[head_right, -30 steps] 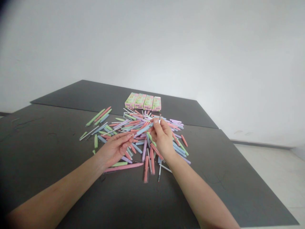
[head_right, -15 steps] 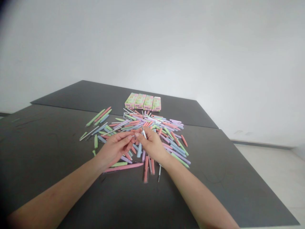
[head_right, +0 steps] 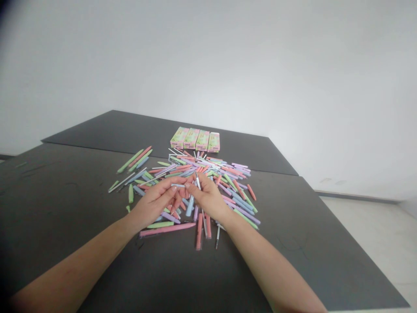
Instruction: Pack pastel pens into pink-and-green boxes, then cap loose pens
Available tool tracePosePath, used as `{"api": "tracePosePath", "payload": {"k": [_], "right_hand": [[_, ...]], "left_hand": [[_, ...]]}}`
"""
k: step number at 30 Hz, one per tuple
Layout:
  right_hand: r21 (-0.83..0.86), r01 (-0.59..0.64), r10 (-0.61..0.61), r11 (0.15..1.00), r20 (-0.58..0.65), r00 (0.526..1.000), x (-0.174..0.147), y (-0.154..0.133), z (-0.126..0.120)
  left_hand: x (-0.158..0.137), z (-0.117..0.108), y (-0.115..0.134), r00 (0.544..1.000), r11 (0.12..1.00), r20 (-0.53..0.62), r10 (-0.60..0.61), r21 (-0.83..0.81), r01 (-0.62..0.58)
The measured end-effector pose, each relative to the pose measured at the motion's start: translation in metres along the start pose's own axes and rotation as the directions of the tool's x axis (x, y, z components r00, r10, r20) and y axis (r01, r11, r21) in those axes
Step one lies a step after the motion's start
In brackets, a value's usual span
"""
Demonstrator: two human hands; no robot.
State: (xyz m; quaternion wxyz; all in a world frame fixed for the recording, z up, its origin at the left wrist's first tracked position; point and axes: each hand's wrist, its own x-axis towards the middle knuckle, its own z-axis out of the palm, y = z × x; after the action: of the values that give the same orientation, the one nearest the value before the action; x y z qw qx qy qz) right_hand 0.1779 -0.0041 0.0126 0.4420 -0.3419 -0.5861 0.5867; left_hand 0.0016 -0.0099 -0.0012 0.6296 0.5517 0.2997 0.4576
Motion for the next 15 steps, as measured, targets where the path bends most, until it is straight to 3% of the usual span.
{"api": "tracePosePath", "payload": {"k": [5, 9, 15], "right_hand": [[0.064, -0.041, 0.038, 0.997, 0.051, 0.998, 0.0, 0.002, 0.001], [0.129, -0.064, 0.055, 0.99, 0.07, 0.996, 0.0, 0.002, 0.004], [0.374, -0.013, 0.088, 0.927, -0.184, 0.979, 0.007, -0.003, 0.004]], "left_hand": [[-0.002, 0.001, 0.005, 1.0, 0.991, -0.026, 0.012, 0.134, -0.009], [-0.001, 0.003, 0.007, 0.998, 0.989, -0.047, 0.038, 0.148, -0.031], [-0.002, 0.003, 0.012, 0.994, 0.997, -0.103, 0.026, 0.071, -0.019]]}}
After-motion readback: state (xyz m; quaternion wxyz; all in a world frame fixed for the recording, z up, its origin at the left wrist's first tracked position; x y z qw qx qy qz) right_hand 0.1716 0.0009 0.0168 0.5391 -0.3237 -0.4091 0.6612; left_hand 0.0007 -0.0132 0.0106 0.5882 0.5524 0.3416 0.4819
